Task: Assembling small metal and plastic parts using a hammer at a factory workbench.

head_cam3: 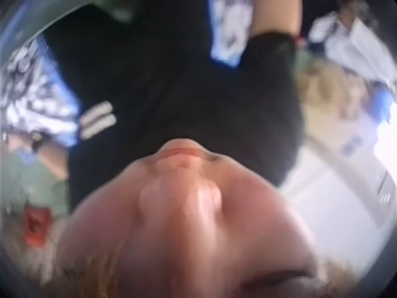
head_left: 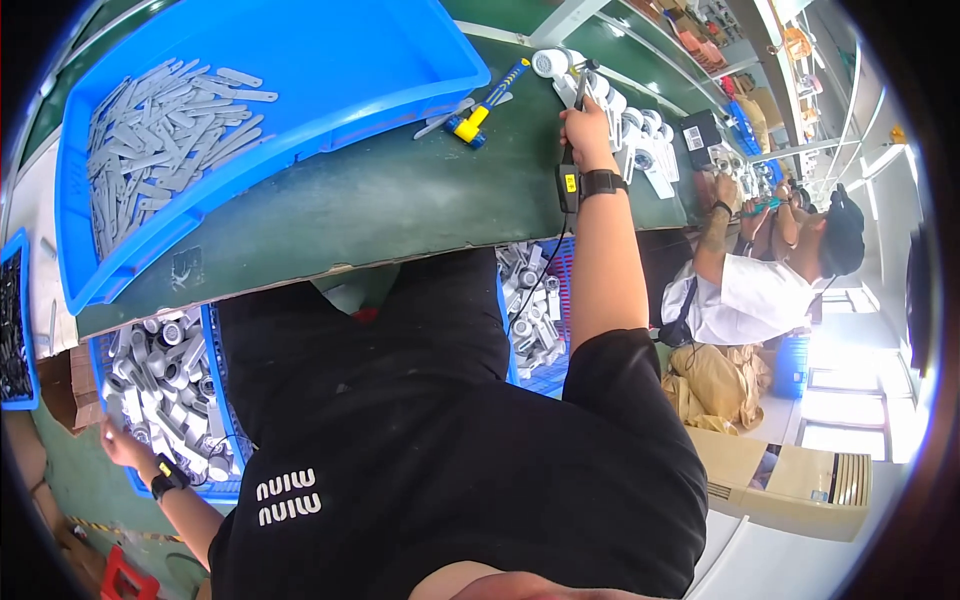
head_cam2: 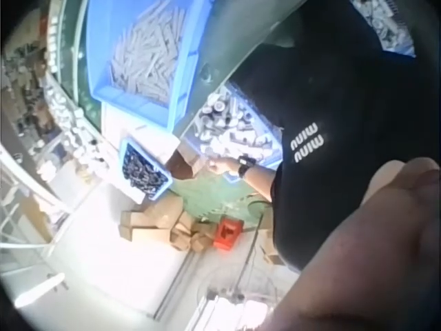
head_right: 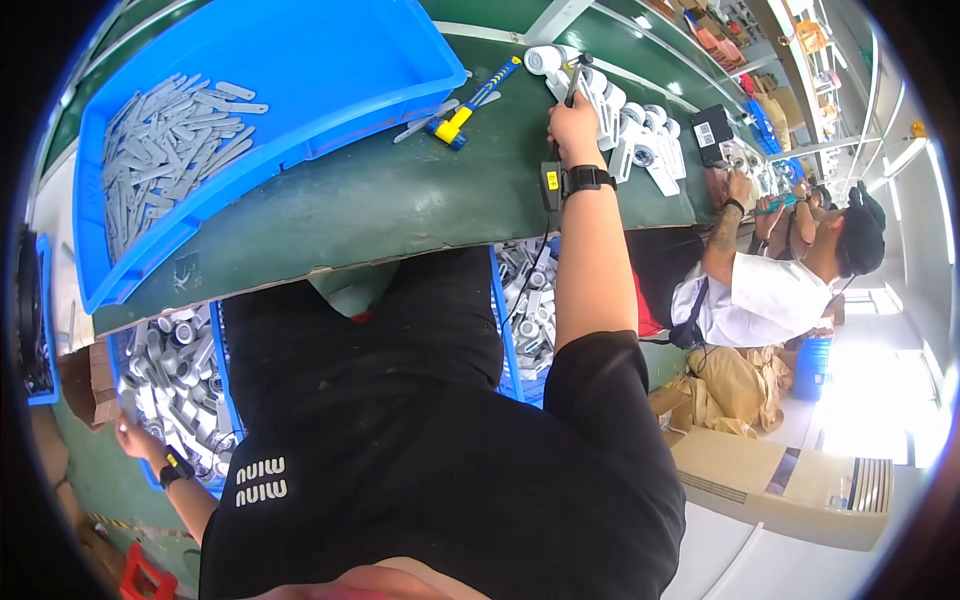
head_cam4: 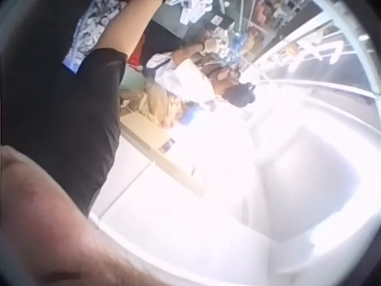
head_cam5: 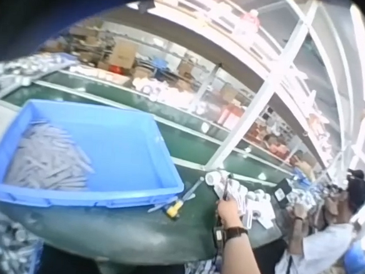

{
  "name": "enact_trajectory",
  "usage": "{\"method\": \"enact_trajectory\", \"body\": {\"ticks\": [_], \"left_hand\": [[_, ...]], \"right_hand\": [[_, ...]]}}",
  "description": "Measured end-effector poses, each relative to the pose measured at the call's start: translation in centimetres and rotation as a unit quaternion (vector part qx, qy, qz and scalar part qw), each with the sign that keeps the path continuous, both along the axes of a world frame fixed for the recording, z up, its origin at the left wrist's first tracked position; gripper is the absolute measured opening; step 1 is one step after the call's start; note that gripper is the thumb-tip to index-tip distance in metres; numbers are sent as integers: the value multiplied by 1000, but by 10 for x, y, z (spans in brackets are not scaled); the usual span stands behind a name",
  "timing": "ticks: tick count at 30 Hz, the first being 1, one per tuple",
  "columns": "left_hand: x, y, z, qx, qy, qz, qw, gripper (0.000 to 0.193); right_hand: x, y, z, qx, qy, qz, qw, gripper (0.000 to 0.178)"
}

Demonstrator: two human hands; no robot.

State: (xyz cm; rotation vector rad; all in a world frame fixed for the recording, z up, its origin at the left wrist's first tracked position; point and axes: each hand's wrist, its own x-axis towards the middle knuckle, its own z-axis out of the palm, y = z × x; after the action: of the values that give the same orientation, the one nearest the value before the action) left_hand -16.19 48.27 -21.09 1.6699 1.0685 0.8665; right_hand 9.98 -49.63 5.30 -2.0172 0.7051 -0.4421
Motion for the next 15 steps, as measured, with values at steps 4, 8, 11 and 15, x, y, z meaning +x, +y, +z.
{"method": "enact_trajectory", "body": {"ticks": [4,8,11,15], "left_hand": [[-15,-7,-58,189,185,-100,959,43],[-6,-18,-73,201,93,-161,962,30],[39,-87,-51,219,56,-279,933,17],[89,-167,35,316,51,-403,858,8]], "right_hand": [[-9,-2,-19,-126,94,23,987,47],[-49,8,-31,-274,81,60,956,57],[-101,13,-35,-377,12,64,924,54],[-145,27,-14,-204,75,-8,976,49]]}}
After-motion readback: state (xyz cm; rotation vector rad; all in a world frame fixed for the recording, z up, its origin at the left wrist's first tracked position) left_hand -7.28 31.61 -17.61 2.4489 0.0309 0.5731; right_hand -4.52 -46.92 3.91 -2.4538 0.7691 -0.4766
